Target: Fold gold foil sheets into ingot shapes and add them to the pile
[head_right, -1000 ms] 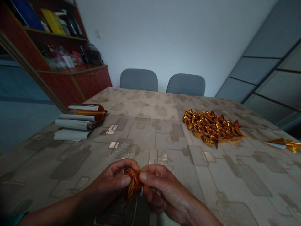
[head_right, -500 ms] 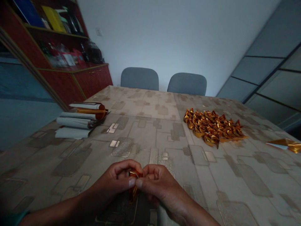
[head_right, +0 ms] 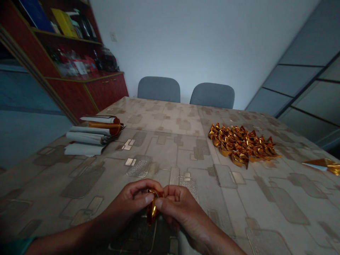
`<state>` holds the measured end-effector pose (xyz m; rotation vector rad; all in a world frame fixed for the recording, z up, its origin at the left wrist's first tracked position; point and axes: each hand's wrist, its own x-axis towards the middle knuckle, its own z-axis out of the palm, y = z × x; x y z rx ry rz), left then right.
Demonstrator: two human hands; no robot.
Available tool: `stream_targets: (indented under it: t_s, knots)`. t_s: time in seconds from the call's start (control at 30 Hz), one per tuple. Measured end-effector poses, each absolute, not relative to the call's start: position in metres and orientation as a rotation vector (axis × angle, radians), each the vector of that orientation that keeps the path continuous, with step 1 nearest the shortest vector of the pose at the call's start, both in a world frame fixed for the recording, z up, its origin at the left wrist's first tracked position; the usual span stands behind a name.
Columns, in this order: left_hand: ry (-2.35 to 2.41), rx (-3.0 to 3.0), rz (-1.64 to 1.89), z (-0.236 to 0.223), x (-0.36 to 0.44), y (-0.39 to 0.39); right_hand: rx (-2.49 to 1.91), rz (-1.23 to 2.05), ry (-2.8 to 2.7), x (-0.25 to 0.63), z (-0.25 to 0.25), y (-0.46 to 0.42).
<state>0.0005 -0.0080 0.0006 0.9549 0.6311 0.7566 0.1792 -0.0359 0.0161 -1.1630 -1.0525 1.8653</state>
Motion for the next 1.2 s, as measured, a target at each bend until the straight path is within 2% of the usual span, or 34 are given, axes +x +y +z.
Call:
stream_targets:
  t_s: [0.37,0.8,1.2]
  knots:
    - [0.504,0.896,0.747,-0.010,0.005,-0.004,-1.132,1.838,-1.069,0.180,0.013,-0.033]
    - [0.549,0.774,0.766,0.002,-0.002,-0.006,-0.998,1.824,-0.894,0.183,0.019,-0.032]
    - [0.540,0.908,0.807,0.003,0.003,-0.006,-1.007,1.984,-0.900,0.185,0.014,-0.034]
